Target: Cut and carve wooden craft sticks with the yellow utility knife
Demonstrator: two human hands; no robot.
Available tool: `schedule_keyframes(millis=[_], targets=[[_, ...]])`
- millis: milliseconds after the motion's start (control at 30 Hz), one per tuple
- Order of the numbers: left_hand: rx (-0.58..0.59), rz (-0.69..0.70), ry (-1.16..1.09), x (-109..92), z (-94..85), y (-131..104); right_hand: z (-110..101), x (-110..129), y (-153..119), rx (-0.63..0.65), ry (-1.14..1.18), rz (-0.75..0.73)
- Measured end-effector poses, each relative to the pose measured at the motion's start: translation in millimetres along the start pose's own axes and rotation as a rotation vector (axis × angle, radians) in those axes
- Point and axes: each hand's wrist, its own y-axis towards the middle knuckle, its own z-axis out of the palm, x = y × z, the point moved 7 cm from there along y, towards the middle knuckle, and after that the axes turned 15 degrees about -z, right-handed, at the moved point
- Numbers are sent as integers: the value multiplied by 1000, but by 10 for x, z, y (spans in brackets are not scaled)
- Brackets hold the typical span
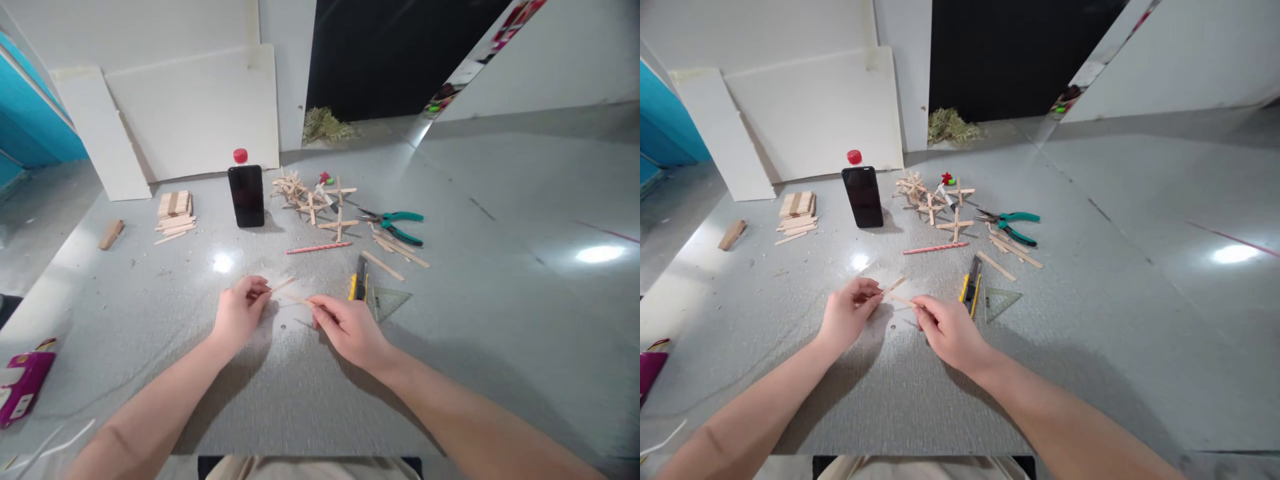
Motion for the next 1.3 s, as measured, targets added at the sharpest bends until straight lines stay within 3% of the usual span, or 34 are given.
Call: schedule_keyframes(millis=[200, 433, 633, 1067, 1300], targets=[[35, -63, -309, -41, 142, -189, 76, 16, -21, 5, 92, 74], [43, -69, -446, 18, 181, -199, 135, 77, -25, 1, 161, 121], [19, -7, -424, 3, 177, -232, 154, 135, -27, -3, 191, 122], [201, 157, -270, -166, 259, -301, 169, 108, 25, 84, 235, 97], [217, 110, -334, -158, 209, -259, 172, 104, 28, 109, 263, 85]])
